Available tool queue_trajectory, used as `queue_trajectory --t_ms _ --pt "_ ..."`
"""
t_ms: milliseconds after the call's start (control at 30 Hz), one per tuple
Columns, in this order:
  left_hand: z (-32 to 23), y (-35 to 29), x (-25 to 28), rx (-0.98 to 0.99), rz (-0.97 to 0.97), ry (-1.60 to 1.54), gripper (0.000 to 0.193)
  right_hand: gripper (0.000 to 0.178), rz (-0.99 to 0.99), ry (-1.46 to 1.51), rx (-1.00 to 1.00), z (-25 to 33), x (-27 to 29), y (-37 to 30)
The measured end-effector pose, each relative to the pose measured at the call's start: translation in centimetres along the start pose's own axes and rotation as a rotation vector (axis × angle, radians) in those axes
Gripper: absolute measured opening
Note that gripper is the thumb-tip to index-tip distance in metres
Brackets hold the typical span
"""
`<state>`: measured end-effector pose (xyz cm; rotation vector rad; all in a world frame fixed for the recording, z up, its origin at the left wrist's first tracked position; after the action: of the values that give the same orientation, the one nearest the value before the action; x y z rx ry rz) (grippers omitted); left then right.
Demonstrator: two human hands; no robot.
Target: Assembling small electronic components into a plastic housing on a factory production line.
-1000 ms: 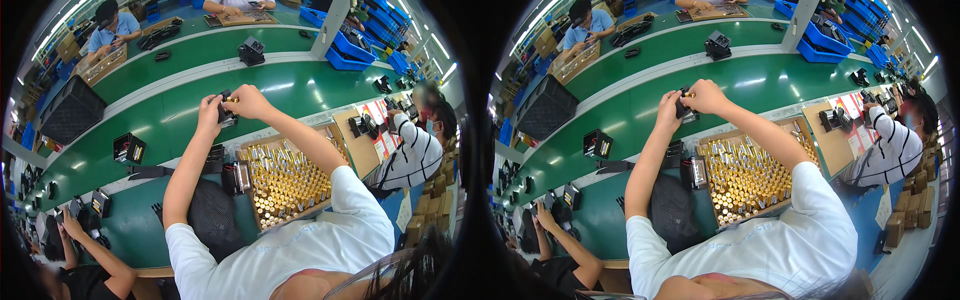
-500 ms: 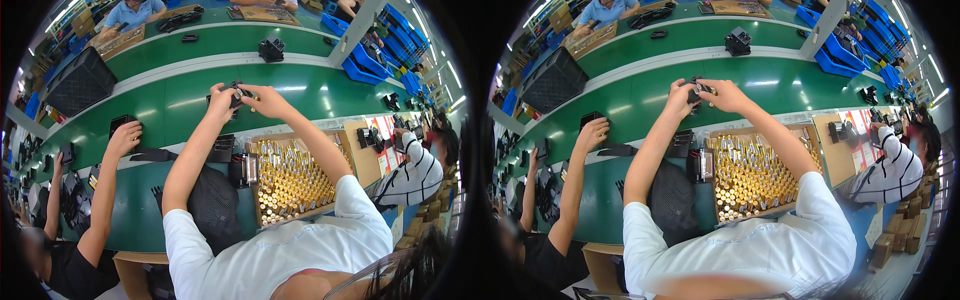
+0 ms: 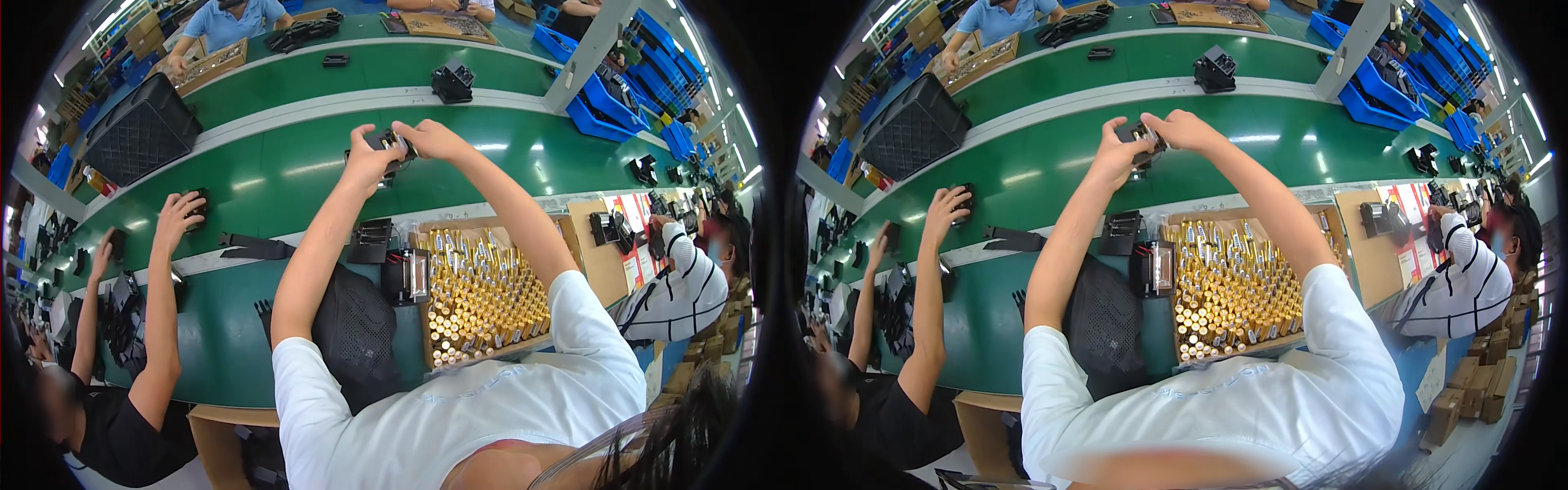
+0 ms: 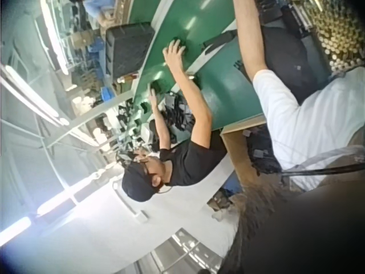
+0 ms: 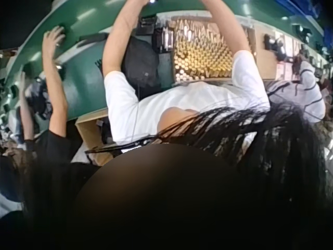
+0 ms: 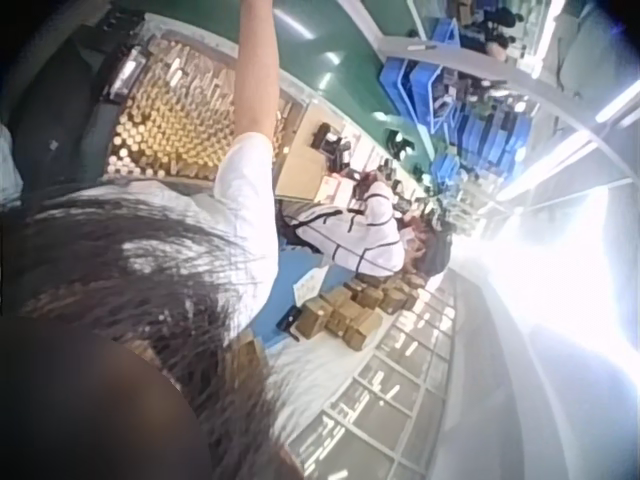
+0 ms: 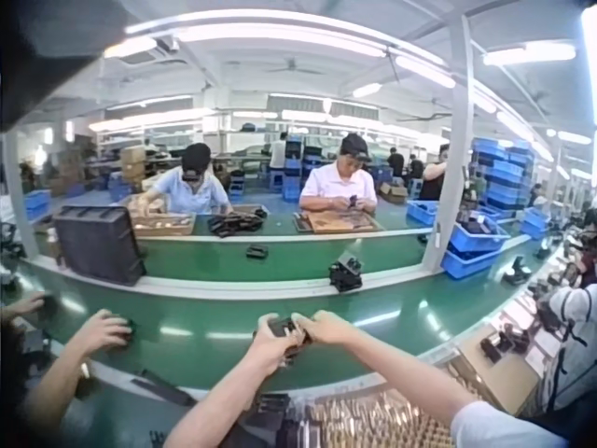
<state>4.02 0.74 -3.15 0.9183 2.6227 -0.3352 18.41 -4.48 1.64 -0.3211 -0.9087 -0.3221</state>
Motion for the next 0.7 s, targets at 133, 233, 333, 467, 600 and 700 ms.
queue_trajectory --t_ms 133,233,333,467,600,700 --pt "0.6 2.1 1.6 -0.150 0.049 0.122 0.073 0.053 0.309 0.430 -0.056 -2.8 -3.0 1.5" --pt "-0.2 2.0 1.8 -0.147 0.027 0.151 0.074 0.052 0.303 0.477 -0.075 -3.6 -4.0 2.1" --pt "-2.2 0.9 1.2 -0.188 0.003 0.399 0.064 0.052 0.283 0.531 -0.090 -3.7 -5.0 1.2" --pt "-5.3 -0.3 3.2 -0.191 0.105 1.133 0.048 0.050 0.040 -0.301 0.176 3.6 -3.5 -5.7" --pt "-7.3 -0.7 3.8 -0.182 -0.112 1.635 0.041 0.041 0.133 -0.517 0.356 6.8 -5.6 -9.9" --pt "-8.1 -1.0 3.8 -0.246 -0.156 1.752 0.040 0.036 0.216 -0.422 0.391 6.5 -6.3 -9.8"
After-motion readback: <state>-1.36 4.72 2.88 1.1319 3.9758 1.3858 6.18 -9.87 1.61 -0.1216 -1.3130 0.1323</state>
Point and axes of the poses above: each hand's wrist, its own y-axis towards the middle knuckle, its own x-axis out of the back of the hand, z = x × y, the point moved 5 cm from there along y, towards the middle knuckle, and after that the axes turned 3 degrees about -y, right-handed, at the moved point
